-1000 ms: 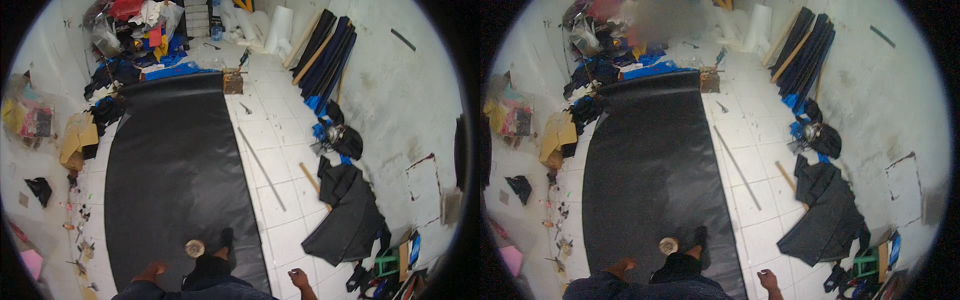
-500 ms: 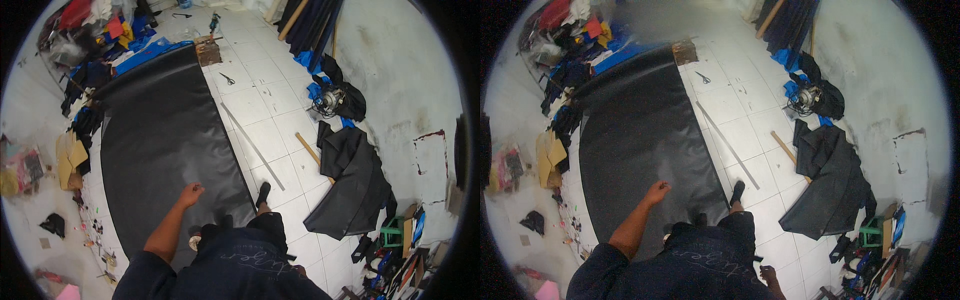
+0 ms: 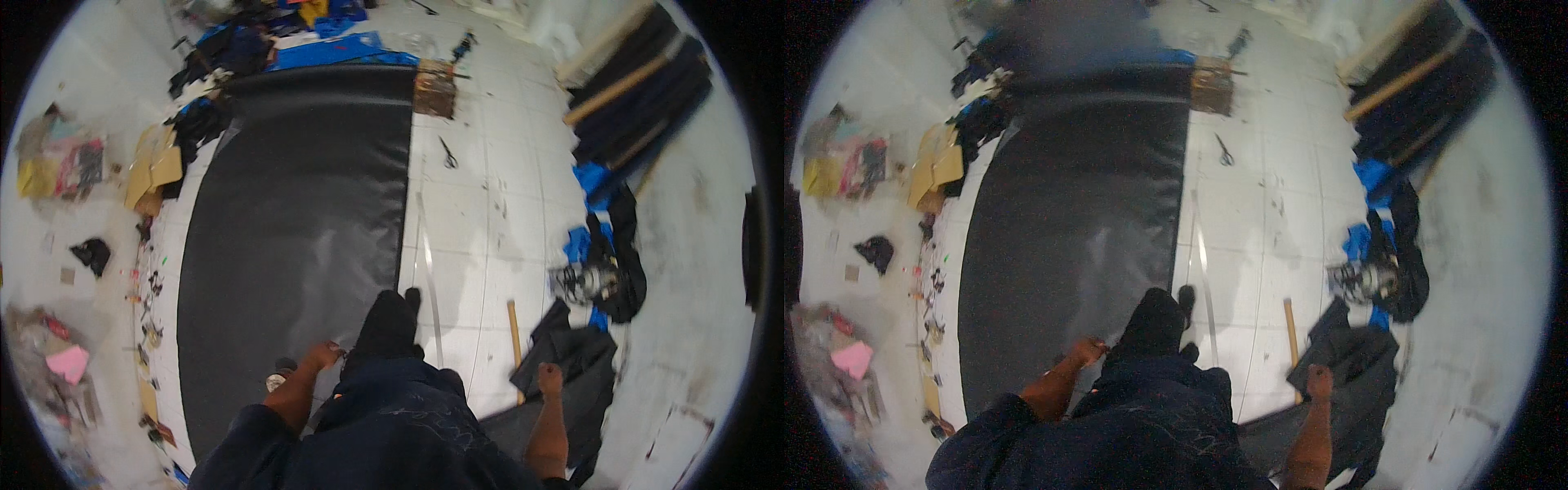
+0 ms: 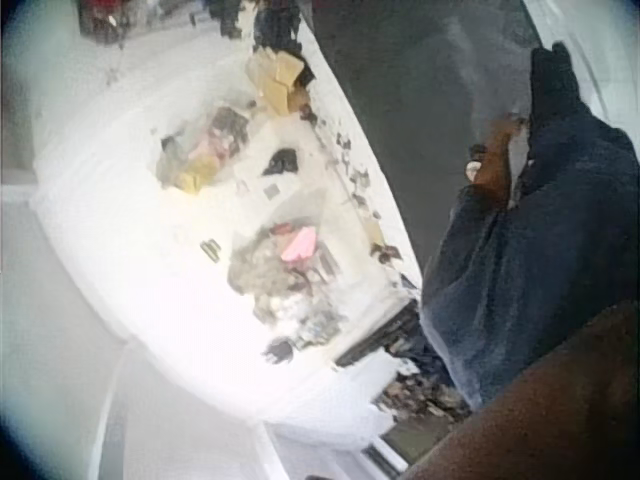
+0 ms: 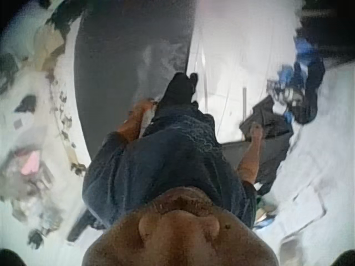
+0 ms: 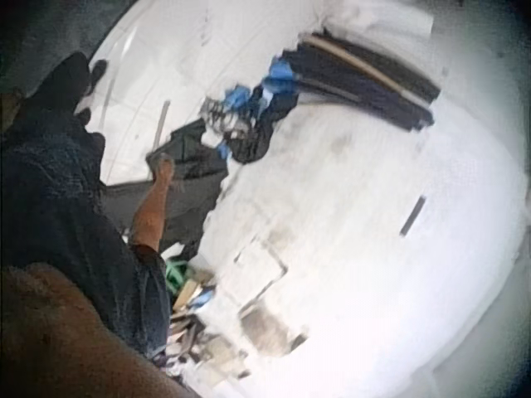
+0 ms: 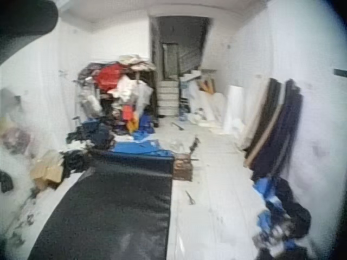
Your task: The person cuts fabric with scissors and folds the cut sheets by hand, flattening the layers with a round weight.
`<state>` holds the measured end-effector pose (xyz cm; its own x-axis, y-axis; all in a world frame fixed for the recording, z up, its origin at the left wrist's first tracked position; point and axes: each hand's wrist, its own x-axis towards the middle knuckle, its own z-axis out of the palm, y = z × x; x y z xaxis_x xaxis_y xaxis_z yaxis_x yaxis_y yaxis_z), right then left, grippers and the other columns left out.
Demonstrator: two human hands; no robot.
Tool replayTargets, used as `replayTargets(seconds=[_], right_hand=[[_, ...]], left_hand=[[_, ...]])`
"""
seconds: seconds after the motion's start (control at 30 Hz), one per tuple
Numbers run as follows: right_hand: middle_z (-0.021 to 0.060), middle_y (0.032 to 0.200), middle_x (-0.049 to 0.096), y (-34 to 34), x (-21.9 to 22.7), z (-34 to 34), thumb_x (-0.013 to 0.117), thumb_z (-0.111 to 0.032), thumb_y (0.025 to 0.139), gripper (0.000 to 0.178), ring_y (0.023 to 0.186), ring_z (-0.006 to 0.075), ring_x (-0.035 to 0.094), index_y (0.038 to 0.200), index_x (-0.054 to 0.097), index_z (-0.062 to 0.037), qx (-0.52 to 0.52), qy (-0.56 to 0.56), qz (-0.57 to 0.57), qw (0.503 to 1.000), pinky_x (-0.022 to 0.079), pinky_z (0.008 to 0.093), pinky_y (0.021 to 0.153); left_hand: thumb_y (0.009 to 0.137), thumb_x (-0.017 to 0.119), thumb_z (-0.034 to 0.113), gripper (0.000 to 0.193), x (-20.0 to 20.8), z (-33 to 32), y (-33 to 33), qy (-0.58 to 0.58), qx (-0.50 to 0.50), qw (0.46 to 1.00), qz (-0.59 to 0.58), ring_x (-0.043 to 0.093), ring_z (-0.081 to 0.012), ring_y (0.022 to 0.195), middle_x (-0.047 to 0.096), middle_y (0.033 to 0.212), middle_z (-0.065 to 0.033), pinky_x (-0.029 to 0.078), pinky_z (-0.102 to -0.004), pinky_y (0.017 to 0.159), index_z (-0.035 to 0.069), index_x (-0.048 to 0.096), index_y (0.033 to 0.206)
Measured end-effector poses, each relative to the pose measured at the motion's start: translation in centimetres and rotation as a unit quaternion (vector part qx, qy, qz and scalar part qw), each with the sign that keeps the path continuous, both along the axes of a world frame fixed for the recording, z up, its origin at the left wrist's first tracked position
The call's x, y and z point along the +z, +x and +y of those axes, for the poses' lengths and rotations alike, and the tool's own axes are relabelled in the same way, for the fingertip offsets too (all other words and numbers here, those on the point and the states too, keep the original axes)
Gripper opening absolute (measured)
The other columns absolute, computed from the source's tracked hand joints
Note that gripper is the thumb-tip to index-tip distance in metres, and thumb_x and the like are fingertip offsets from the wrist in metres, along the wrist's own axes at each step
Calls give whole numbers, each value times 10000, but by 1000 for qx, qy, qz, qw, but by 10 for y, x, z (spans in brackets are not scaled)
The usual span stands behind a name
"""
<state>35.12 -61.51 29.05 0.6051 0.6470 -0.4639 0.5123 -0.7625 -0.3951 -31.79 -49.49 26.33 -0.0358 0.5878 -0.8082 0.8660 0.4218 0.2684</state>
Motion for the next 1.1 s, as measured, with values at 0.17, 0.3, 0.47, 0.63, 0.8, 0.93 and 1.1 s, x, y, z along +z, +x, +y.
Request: replayTargets(seconds=[0.17, 0.3, 0.47, 0.63, 0.8, 0.93, 1.1], right_hand=[[74, 740, 628, 48, 3, 243, 589, -250, 941, 250, 630, 168, 565, 990, 662, -16, 202, 172, -51, 963, 475, 349, 605], [141, 854, 692, -47, 12, 364, 653, -268, 906, 275, 777, 258, 678, 1052, 645, -35, 319, 99, 68, 940, 533, 366, 717], [189, 954, 697, -147, 44, 481, 668, -351, 890, 389, 902, 328, 683, 1125, 636, -43, 481, -14, 144, 865, 531, 400, 789], [175, 991, 692, -183, 76, 600, 676, -345, 895, 435, 922, 312, 678, 1172, 606, -17, 608, -74, 177, 770, 529, 378, 801], [192, 1052, 673, -159, 60, 741, 644, -411, 902, 493, 1033, 323, 643, 1209, 603, -27, 752, -134, 93, 638, 511, 424, 871], [193, 1035, 656, -142, 35, 845, 580, -394, 915, 411, 992, 385, 618, 1178, 607, -80, 886, -194, -42, 420, 496, 490, 839], [192, 1003, 643, -137, 46, 928, 516, -426, 961, 394, 963, 363, 620, 1094, 593, -63, 841, -351, 66, 406, 481, 472, 815]], left_hand=[[838, 593, 293, 289, -63, 74, 28, 102, -249, 963, -26, 626, -345, 1030, 678, 1098, -138, 486, -454, 900, 102, 697, 1028], [821, 572, 228, 288, -63, 153, 62, 189, -224, 956, -14, 619, -333, 1058, 674, 1088, -140, 479, -442, 923, 103, 699, 1046], [878, 569, 344, 367, 34, 300, 134, 133, 257, 952, -102, 608, -355, 1078, 670, 1095, -149, 475, -424, 933, 78, 679, 1106], [890, 582, 405, 433, 64, 396, 177, 161, 273, 938, -141, 628, -356, 1039, 673, 1091, -186, 485, -434, 898, 47, 660, 1120], [867, 613, 394, 403, 22, 437, 247, 196, 357, 902, -146, 638, -382, 973, 679, 990, -199, 496, -452, 887, 79, 680, 1109], [863, 613, 387, 321, -2, 464, 327, 182, 273, 944, -33, 612, -438, 1005, 667, 1075, -184, 505, -495, 870, 112, 692, 1007], [909, 575, 383, 289, 39, 477, 383, 64, 442, 878, -174, 650, -354, 957, 678, 1035, -184, 513, -429, 856, 136, 672, 1023]])
